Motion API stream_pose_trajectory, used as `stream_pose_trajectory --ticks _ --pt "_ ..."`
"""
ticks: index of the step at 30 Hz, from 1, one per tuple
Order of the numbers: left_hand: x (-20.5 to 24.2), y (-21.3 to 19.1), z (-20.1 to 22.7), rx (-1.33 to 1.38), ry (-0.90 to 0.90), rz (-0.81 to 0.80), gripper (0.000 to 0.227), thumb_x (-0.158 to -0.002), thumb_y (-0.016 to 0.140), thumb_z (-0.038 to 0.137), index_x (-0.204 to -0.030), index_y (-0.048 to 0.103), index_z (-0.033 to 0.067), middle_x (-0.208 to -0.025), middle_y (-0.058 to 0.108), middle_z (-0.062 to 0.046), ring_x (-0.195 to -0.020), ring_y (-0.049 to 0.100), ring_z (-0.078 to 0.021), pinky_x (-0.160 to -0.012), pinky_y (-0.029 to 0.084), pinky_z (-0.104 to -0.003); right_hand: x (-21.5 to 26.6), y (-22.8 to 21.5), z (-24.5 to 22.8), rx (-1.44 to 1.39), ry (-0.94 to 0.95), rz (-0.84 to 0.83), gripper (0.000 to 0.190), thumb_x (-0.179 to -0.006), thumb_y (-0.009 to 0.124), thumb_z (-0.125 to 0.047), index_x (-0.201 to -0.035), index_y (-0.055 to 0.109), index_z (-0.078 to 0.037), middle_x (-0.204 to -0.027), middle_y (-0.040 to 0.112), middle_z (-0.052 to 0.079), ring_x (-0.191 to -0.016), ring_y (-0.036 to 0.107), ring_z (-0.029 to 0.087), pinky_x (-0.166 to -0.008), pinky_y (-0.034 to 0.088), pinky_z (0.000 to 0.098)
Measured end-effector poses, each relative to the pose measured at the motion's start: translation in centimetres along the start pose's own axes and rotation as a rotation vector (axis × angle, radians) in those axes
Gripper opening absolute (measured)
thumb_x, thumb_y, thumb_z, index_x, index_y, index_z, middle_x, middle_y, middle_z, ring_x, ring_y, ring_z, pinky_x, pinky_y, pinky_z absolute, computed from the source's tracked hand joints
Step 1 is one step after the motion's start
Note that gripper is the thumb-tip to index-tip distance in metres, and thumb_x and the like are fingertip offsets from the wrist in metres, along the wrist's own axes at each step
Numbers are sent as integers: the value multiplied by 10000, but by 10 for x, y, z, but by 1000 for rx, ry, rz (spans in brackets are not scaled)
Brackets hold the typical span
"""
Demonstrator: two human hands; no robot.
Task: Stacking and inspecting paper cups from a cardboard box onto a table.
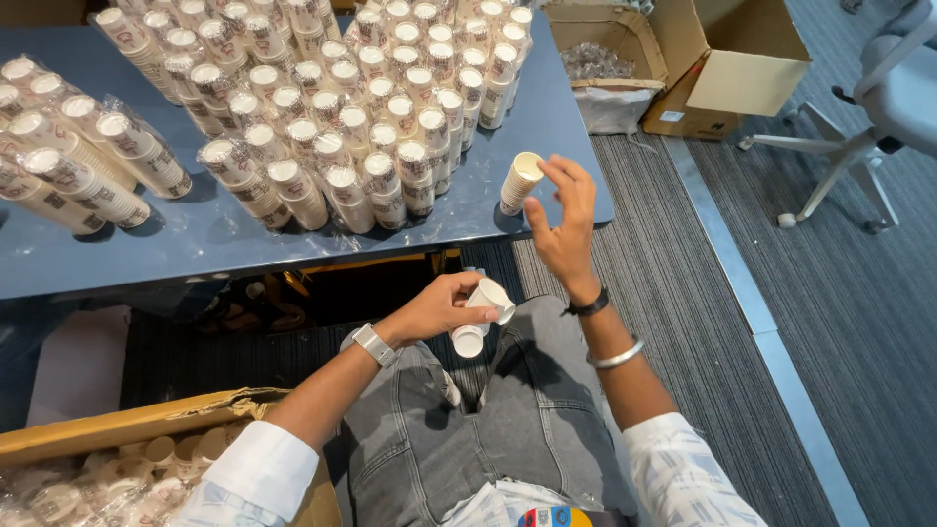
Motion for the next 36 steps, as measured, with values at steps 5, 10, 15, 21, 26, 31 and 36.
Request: stream_pose_trajectory --ticks 5,10,15,21,26,31,36 --pt "3 -4 10 43 45 -23 475 -876 806 292 -1229 639 23 -1060 686 -17 -933 642 -73 -810 537 -234 66 19 -1 -436 375 -209 316 -1051 588 -293 -1268 662 -75 -1104 658 34 -922 636 99 -693 542 238" --pt "4 -4 11 36 44 -6 460 -873 799 293 -1210 636 25 -1073 708 -28 -974 672 -89 -843 551 -246 124 42 32 -1022 855 -700 377 -1112 538 -375 -1132 708 -39 -841 657 19 -693 593 70 -623 563 247" --pt "5 0 18 36 -16 90 483 -847 794 281 -1230 626 39 -1085 731 -31 -972 712 -91 -815 580 -253 125 27 36 -1118 898 -621 254 -1032 679 -297 -1014 661 -44 -940 696 21 -808 659 97 -699 556 261" --pt "1 -14 5 174 63 260 448 -899 770 262 -1250 641 15 -1080 721 -38 -922 687 -86 -775 575 -238 97 3 19 -1048 826 -448 252 -954 693 -214 -1128 728 -35 -1124 728 118 -944 707 167 -832 600 308" --pt "4 -15 7 189 -16 309 448 -904 757 288 -1245 653 16 -995 716 -49 -823 671 -92 -667 547 -249 67 -18 1 -1030 624 -281 156 -949 729 -121 -1041 735 6 -1296 700 194 -1062 710 221 -915 600 361" --pt "6 -6 19 75 24 188 518 -825 821 261 -1245 631 23 -1028 721 -7 -873 722 -52 -736 599 -216 65 -14 -11 -1040 556 -216 128 -945 729 -95 -1033 730 -1 -1320 681 197 -1144 698 237 -981 600 388" --pt "7 -3 11 -13 33 186 531 -814 845 257 -1237 661 -7 -993 709 -22 -793 655 -46 -662 543 -211 84 1 -13 -969 531 -270 120 -954 736 -56 -1034 731 32 -1317 688 205 -1102 689 206 -929 575 339"
Point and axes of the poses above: each hand's wrist, its own x-axis away from the middle knuckle, its own y-axis out of the palm, z = x × y, the point moved 3 cm from there along -x, towards the middle knuckle
